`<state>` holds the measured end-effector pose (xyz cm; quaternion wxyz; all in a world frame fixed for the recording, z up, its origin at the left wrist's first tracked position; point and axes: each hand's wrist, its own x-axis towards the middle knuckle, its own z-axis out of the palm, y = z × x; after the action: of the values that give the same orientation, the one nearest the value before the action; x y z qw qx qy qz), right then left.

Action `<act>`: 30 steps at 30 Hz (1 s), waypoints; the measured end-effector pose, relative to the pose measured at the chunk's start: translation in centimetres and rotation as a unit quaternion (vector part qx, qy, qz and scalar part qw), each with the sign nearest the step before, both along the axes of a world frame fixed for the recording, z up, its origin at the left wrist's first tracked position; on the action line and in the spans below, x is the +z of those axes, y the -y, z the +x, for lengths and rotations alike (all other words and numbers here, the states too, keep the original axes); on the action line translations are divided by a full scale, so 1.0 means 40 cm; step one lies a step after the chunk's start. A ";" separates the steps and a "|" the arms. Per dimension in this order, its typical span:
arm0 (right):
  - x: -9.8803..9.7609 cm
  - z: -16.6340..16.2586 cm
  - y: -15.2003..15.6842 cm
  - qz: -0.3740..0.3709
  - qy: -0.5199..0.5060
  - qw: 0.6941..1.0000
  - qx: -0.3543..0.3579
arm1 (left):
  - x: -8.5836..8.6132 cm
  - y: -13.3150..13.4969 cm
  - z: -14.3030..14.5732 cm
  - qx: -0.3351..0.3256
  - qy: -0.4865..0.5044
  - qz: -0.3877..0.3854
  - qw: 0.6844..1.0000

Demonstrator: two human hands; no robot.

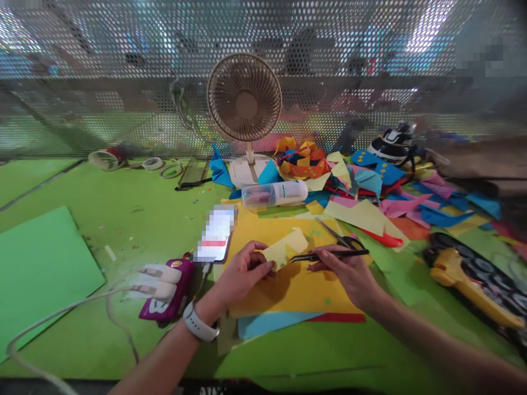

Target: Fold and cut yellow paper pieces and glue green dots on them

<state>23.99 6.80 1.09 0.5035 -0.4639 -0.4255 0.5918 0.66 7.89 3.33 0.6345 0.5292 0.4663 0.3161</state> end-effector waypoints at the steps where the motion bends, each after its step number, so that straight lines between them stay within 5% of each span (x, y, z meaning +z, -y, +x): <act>1: 0.001 -0.002 0.001 -0.001 -0.016 1.000 -0.003 | 0.002 -0.001 0.000 0.004 0.010 -0.010 1.000; 30: 0.008 -0.020 0.002 -0.008 -0.060 0.998 0.024 | 0.010 0.004 0.007 0.015 0.089 -0.062 0.994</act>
<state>23.21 6.72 1.41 0.5100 -0.4208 -0.4009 0.6341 0.92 7.73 3.73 0.7002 0.4518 0.4343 0.3421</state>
